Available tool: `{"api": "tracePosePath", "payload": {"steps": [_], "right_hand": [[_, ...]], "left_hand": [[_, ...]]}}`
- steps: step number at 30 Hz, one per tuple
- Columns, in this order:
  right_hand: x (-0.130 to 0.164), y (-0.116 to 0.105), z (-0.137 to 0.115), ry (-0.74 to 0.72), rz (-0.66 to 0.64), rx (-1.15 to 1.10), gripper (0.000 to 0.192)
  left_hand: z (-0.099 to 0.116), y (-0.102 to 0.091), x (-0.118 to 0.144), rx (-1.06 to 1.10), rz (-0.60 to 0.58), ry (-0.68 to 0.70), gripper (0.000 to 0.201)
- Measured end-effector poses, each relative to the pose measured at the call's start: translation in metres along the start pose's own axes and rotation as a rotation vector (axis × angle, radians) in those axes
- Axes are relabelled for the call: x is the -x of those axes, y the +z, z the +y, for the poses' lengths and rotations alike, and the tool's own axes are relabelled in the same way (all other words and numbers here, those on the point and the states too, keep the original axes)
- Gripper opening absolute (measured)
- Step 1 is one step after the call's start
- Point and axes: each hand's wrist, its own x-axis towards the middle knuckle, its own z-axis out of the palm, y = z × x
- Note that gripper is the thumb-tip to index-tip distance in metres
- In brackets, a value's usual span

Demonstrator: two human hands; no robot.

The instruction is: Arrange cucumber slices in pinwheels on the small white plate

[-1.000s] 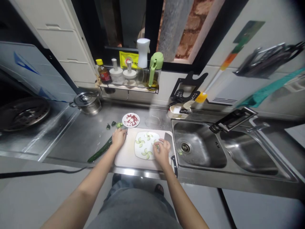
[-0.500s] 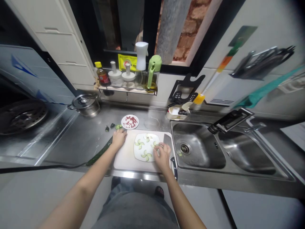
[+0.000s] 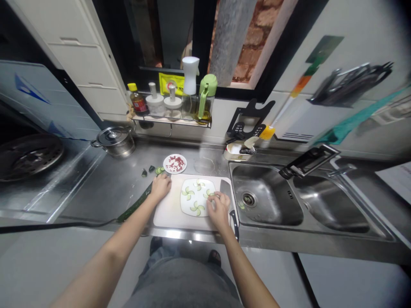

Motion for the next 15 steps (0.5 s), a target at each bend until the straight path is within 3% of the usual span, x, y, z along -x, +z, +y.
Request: {"api": "tracePosePath", "payload": {"steps": [8,15], "right_hand": [[-0.003,-0.004,-0.002,-0.003,-0.024,-0.007,0.013],[-0.008,-0.003,-0.01,-0.021,-0.033,-0.023,0.013]], "left_hand": [[0.011,0.002,0.007,0.288,0.158,-0.167,0.021],[0.032,0.002,0.016,0.735,0.291,-0.221,0.02]]}}
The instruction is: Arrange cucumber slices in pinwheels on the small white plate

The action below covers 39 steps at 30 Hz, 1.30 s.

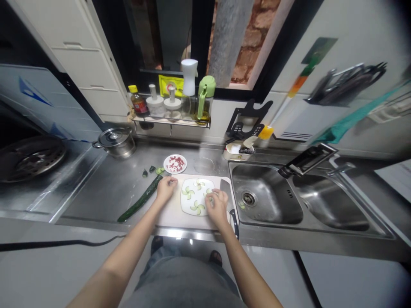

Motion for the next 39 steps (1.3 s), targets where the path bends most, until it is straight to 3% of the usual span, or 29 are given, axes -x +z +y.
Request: {"api": "tracePosePath", "payload": {"steps": [8,14,24,39], "right_hand": [[-0.021,-0.004,-0.026,-0.032,-0.006,-0.053,0.012],[-0.04,-0.013,-0.054,-0.116,0.012,-0.127,0.01],[-0.05,-0.03,-0.082,-0.225,0.053,-0.144,0.01],[-0.047,-0.03,-0.08,-0.262,0.083,-0.108,0.011]], "left_hand": [[0.045,0.008,0.024,0.617,0.008,-0.232,0.026],[0.079,0.006,0.045,0.903,-0.158,-0.388,0.037],[0.103,-0.005,0.061,0.959,-0.167,-0.379,0.034],[0.105,0.0,0.068,0.835,-0.133,-0.297,0.027]]}}
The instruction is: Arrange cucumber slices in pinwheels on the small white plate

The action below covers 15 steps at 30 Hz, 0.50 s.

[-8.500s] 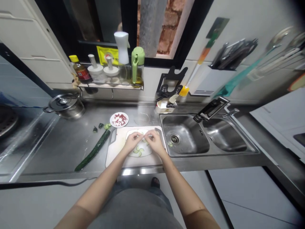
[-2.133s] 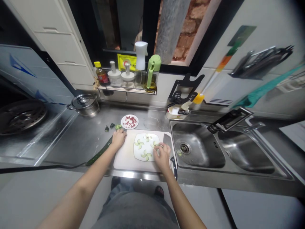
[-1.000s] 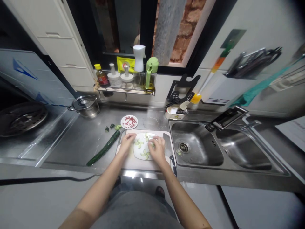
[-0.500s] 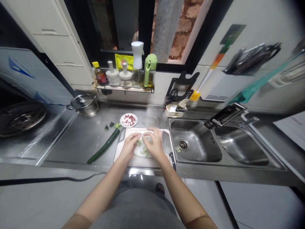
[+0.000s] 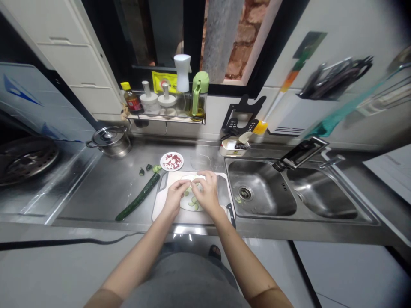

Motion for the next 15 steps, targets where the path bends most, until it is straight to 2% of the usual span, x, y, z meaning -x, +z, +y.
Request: {"api": "tracePosePath", "payload": {"steps": [10,15], "right_hand": [[0.0,-0.001,0.004,0.129,-0.017,-0.141,0.012],[0.005,-0.003,0.011,0.144,-0.07,-0.176,0.01]], "left_hand": [[0.003,-0.001,0.004,-0.02,0.012,0.04,0.033],[0.005,-0.001,0.005,-0.15,-0.05,0.125,0.026]]}}
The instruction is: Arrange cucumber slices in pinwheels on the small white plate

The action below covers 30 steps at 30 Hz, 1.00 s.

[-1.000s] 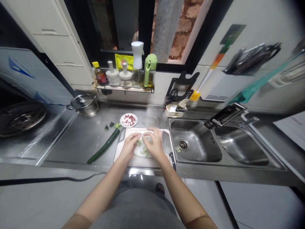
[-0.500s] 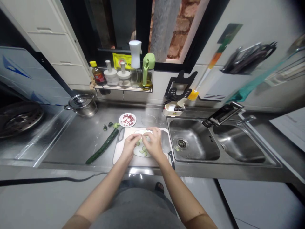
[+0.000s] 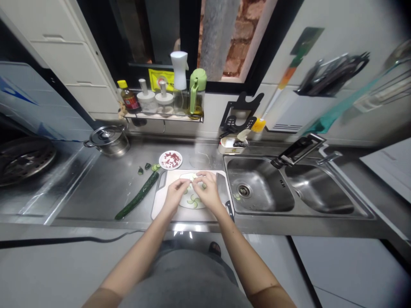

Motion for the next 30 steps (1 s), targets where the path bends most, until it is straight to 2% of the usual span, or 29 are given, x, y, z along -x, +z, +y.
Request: {"api": "tracePosePath", "payload": {"steps": [3,6,12,17,22,30], "right_hand": [[0.007,-0.002,0.012,-0.004,-0.047,0.019,0.009],[0.019,-0.002,0.03,0.035,-0.108,0.074,0.009],[0.05,0.01,0.059,0.231,-0.247,0.284,0.01],[0.061,0.022,0.068,0.261,-0.325,0.361,0.013],[0.065,0.03,0.073,0.253,-0.374,0.401,0.018],[0.069,0.041,0.08,0.228,-0.42,0.472,0.018]], "left_hand": [[-0.005,-0.003,-0.001,-0.086,-0.024,0.055,0.026],[-0.018,-0.009,-0.004,-0.181,-0.016,0.07,0.027],[-0.066,-0.022,-0.006,-0.459,-0.022,0.123,0.02],[-0.095,-0.031,-0.002,-0.732,-0.067,0.234,0.017],[-0.105,-0.035,0.002,-0.906,-0.134,0.28,0.02],[-0.102,-0.028,0.011,-1.107,-0.26,0.352,0.026]]}}
